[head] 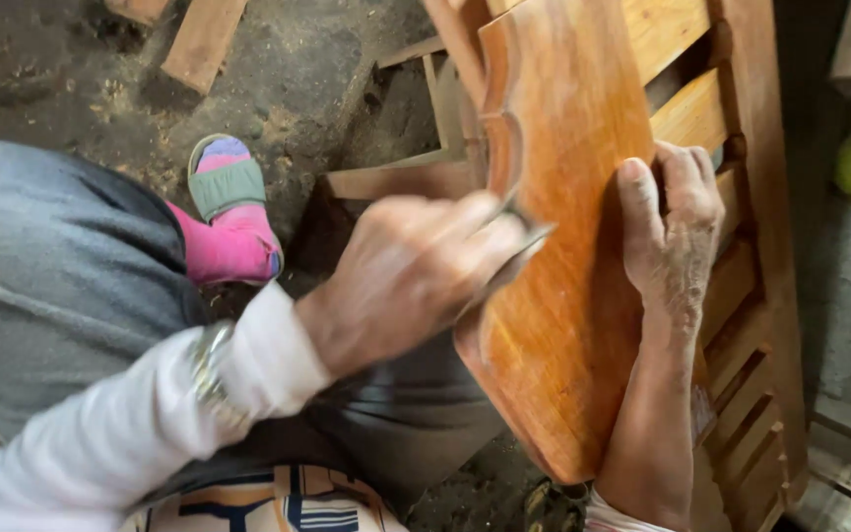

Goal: The person sits on the ground and sands a curved wooden piece using a sanding block. They hold the wood with one hand and rub the sanding block across the surface and edges, flipping the piece to work on different sides.

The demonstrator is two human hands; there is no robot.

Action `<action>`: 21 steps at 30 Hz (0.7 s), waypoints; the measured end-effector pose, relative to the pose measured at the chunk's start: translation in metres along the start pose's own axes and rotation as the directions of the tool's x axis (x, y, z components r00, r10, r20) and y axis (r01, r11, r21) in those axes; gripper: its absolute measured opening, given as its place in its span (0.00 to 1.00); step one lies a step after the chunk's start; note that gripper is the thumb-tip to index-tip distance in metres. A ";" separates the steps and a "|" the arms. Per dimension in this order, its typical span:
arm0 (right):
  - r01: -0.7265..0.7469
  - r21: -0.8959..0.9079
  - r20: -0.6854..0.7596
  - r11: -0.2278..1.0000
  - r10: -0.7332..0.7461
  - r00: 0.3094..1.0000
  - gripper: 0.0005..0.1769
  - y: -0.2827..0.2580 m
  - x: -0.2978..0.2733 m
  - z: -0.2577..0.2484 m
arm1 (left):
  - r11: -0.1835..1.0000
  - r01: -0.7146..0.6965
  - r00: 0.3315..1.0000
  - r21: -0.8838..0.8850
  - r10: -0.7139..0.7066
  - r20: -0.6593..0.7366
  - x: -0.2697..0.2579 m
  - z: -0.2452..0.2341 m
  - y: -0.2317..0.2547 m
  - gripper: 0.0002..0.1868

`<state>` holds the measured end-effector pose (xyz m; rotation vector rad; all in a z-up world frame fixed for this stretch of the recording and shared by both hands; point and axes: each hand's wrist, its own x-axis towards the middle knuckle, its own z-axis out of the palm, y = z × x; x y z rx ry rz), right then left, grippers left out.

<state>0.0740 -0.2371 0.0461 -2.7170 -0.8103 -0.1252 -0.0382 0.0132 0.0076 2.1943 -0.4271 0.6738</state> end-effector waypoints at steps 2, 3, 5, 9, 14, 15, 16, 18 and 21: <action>0.017 -0.006 -0.010 1.000 -0.017 1.000 0.26 0.005 -0.003 0.004 | 0.991 0.014 0.993 0.135 0.002 -0.117 0.026 0.021 -0.021 0.14; 0.032 -0.015 -0.027 0.999 -0.032 0.999 0.29 0.007 -0.004 0.005 | 0.964 0.034 0.973 0.265 0.029 -0.231 0.041 0.031 -0.030 0.17; 0.029 -0.025 -0.036 0.999 -0.029 0.999 0.30 0.007 -0.003 0.004 | 0.968 0.028 0.975 0.251 0.029 -0.222 0.063 0.041 -0.043 0.14; 0.011 -0.031 -0.024 0.999 -0.012 1.000 0.29 0.008 -0.004 0.004 | 0.989 0.001 0.969 0.146 0.035 -0.244 0.059 0.043 -0.045 0.07; -0.032 -0.007 -0.013 0.999 0.032 0.999 0.30 0.002 -0.002 0.002 | 0.994 0.096 0.994 0.048 -0.093 -0.052 -0.004 0.012 0.009 0.15; -0.003 0.004 -0.017 1.000 0.004 1.000 0.29 0.003 -0.002 0.003 | 0.990 0.123 0.992 0.068 -0.124 0.015 -0.015 0.007 0.014 0.16; -0.004 0.006 -0.012 1.000 0.004 1.000 0.29 0.005 -0.002 0.003 | 0.990 0.127 0.992 0.067 -0.129 0.017 -0.006 0.011 0.008 0.16; 0.021 -0.018 -0.018 1.000 -0.022 1.000 0.28 0.006 -0.003 0.003 | 0.987 0.047 0.991 0.152 -0.026 -0.132 0.011 0.016 -0.003 0.19; 0.032 -0.026 -0.040 0.999 -0.033 0.999 0.32 0.005 -0.003 0.004 | 0.983 0.068 0.979 0.172 -0.032 -0.201 0.048 0.037 -0.039 0.16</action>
